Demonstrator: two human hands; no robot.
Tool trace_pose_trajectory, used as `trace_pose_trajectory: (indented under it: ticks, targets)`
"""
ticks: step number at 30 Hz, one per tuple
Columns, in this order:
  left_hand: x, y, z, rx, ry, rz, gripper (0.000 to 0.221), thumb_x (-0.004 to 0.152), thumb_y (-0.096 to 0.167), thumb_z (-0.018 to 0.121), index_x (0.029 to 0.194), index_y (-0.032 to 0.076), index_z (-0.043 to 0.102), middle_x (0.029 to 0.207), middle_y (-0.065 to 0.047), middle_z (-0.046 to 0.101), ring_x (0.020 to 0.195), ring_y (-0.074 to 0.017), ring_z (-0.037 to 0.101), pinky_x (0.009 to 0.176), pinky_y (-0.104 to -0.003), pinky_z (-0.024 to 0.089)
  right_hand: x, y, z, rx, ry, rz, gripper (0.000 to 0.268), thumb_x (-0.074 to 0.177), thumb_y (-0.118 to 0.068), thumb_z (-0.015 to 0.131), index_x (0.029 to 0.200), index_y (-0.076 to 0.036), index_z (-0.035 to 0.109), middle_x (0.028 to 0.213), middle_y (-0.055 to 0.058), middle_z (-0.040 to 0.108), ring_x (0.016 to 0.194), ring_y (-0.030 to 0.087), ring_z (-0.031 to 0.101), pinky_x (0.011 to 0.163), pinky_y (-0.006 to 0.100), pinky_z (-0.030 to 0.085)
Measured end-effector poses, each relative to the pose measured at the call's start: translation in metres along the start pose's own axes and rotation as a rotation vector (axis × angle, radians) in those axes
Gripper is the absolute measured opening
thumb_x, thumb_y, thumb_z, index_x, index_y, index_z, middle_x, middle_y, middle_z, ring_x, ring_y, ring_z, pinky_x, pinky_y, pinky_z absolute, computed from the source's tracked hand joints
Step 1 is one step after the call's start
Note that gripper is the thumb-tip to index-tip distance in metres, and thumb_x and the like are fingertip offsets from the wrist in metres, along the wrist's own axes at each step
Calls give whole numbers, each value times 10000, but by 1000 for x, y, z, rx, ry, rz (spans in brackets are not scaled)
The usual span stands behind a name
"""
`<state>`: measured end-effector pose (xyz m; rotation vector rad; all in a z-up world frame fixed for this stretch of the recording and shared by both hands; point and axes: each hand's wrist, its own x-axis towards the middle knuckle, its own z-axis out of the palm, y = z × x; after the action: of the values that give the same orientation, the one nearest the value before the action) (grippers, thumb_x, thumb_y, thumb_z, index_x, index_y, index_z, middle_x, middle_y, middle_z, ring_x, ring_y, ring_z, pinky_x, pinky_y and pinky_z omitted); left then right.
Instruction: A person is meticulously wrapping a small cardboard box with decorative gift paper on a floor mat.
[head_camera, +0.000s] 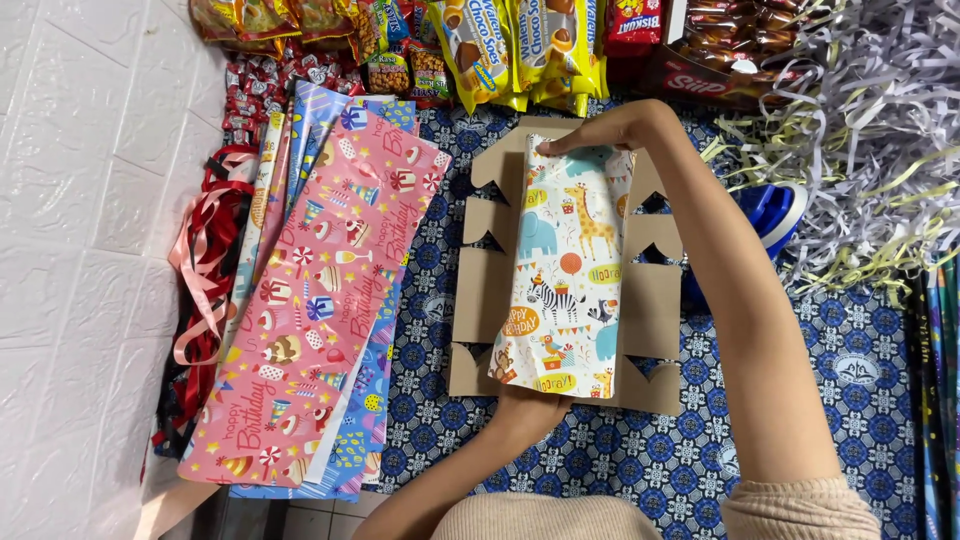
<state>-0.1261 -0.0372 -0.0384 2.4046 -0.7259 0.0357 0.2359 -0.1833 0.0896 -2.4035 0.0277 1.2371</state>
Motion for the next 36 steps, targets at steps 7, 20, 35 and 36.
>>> trace_pose_trajectory:
  ticks: [7,20,35,36]
  targets:
    - [4,1,-11,-18,-51,32,242,895,123,604,1086,15,707,968,-176,712,700,-318,647,624,-438,511,6,2,0,-6,-31,3,797,728,-641,580,1278,-68,645,1390,137,581,1228,381,580,1118,481,376]
    - [13,33,-147,-730,-461,-26,331,974,225,478,1213,54,632,1204,-133,676,808,-222,610,711,-326,475,-128,63,66,187,896,-883,242,1070,-162,552,1088,57,654,916,132,700,679,164,582,583,265,432]
    - [34,-66,-107,-499,-81,-438,228,1015,168,510,1212,67,566,1076,-200,648,1019,-374,657,807,-460,579,-161,147,221,498,546,-435,163,959,-97,586,946,-61,744,730,157,732,698,257,689,684,376,547]
    - [34,-68,-102,-513,-71,-439,216,1006,155,523,1197,63,565,1066,-210,649,1024,-387,650,799,-472,574,-162,147,223,518,553,-460,161,953,-88,589,911,-49,740,696,161,722,676,256,678,688,374,542]
